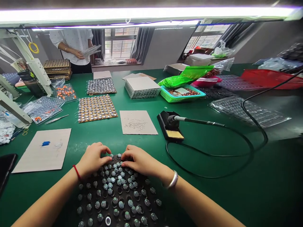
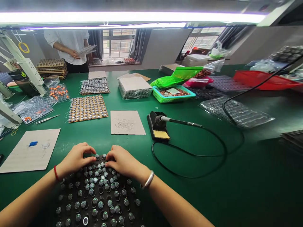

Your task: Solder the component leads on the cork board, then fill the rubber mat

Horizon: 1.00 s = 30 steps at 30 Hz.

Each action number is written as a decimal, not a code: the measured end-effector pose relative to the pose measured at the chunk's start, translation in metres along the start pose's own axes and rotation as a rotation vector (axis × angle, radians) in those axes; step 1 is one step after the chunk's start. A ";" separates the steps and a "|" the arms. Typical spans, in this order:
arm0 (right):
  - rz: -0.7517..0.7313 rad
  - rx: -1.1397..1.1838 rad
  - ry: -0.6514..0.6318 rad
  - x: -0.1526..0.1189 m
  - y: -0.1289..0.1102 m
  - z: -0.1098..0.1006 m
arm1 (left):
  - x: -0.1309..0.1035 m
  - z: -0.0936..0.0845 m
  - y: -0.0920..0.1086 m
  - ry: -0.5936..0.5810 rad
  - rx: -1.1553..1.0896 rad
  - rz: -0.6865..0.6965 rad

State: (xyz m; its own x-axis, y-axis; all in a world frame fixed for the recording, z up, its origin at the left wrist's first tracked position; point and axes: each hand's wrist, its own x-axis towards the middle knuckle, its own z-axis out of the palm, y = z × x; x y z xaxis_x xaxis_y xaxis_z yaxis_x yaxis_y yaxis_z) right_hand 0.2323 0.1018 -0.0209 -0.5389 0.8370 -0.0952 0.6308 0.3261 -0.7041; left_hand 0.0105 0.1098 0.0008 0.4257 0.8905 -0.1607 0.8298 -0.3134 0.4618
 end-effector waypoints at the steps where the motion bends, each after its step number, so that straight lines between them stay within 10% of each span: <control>1: -0.002 -0.003 0.005 0.000 -0.001 0.002 | -0.001 0.002 0.005 -0.009 0.010 0.015; 17: 0.150 0.054 -0.101 0.016 0.029 -0.030 | 0.024 0.005 0.032 -0.192 0.069 -0.061; 30: 0.111 -0.097 -0.015 0.014 0.014 -0.029 | 0.044 0.006 0.041 -0.100 0.131 -0.098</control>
State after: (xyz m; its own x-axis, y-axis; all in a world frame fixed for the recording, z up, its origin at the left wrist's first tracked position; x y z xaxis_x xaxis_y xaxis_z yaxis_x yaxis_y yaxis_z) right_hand 0.2494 0.1307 -0.0117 -0.4708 0.8638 -0.1794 0.7376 0.2738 -0.6173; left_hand 0.0655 0.1341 0.0080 0.3687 0.8836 -0.2887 0.9063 -0.2727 0.3227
